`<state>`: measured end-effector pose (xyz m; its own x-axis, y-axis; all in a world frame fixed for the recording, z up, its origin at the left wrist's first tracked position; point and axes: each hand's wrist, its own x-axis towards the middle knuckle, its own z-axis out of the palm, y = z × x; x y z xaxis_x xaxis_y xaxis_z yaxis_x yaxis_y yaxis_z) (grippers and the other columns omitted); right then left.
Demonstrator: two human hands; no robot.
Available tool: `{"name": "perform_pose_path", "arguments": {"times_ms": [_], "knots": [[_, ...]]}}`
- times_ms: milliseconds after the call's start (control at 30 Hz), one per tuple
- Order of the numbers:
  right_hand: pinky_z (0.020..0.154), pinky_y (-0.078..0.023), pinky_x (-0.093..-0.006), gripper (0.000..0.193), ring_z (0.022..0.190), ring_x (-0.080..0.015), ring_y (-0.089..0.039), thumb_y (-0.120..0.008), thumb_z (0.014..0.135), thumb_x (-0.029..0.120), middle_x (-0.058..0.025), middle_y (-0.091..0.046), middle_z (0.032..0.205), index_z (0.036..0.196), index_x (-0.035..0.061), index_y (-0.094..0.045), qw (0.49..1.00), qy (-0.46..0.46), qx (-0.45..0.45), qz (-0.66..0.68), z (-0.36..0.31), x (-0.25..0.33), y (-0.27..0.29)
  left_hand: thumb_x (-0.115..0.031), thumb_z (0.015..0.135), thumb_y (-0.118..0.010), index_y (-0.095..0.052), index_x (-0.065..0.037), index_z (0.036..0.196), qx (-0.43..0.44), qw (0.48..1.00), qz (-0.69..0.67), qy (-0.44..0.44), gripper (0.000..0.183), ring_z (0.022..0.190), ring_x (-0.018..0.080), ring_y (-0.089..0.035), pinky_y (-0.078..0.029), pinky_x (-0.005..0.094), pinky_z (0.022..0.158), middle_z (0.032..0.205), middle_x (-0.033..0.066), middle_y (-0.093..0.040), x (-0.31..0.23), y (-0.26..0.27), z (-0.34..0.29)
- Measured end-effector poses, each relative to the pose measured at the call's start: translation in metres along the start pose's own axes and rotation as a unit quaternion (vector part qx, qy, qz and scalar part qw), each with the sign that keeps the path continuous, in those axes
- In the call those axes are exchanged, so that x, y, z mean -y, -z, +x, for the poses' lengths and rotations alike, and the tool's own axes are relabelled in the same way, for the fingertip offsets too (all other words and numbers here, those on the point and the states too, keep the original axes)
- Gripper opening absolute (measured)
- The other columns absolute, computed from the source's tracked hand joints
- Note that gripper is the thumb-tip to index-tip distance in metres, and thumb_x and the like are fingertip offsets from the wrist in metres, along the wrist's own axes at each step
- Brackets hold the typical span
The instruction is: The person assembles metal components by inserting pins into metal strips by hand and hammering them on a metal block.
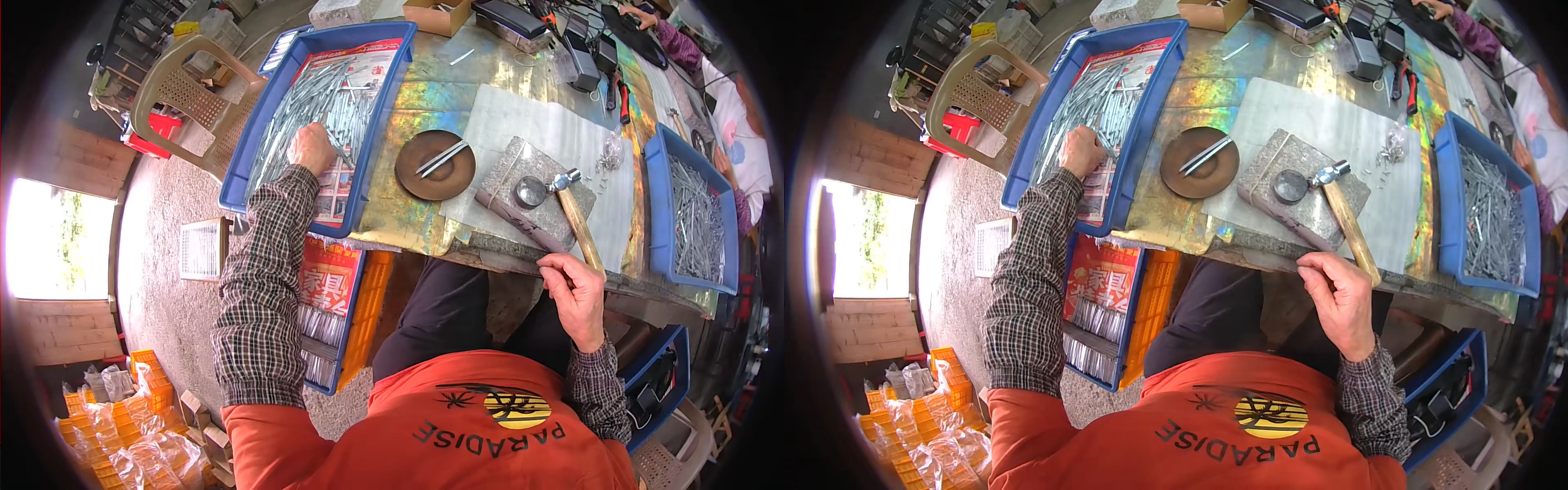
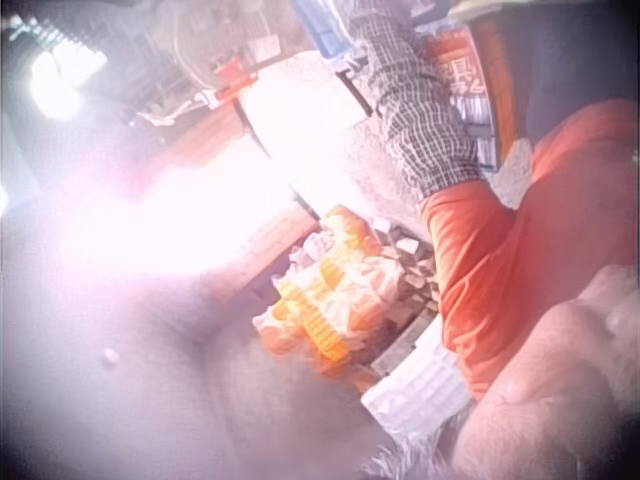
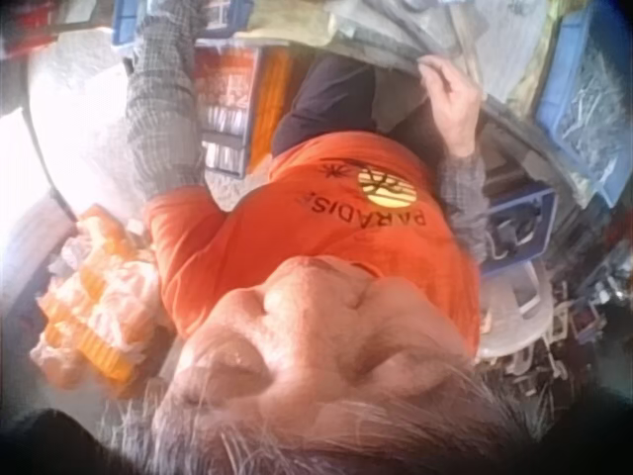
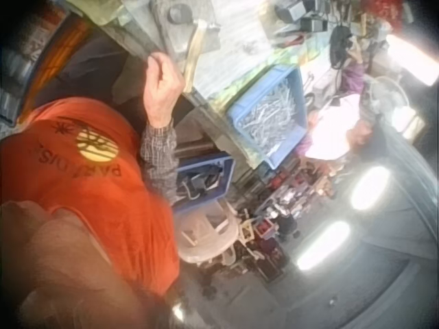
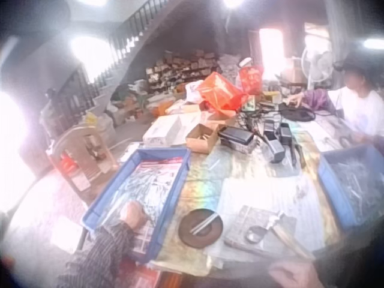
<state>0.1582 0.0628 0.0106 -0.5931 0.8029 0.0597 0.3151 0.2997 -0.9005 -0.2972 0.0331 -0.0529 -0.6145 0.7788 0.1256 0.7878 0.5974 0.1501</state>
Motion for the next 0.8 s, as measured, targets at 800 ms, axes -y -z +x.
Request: {"name": "perform_pose_path", "arguments": {"times_ms": [800], "knots": [[0.057, -0.045, -0.0261, 0.008, 0.063, -0.0167, -0.058, -0.061, 0.081, 0.001, -0.0102, -0.062, 0.075, 0.088, -0.0036, -0.062, 0.998, 0.058, -0.011, -0.004, -0.008, 0.0, 0.01, -0.01, 0.071, -0.061, -0.061, 0.003, 0.069, 0.072, 0.94, -0.322, -0.082, 0.013, 0.051, 0.0066, -0.048, -0.04, 0.0251, 0.049, 0.055, 0.002, -0.054, -0.08, 0.098, -0.032]]}}
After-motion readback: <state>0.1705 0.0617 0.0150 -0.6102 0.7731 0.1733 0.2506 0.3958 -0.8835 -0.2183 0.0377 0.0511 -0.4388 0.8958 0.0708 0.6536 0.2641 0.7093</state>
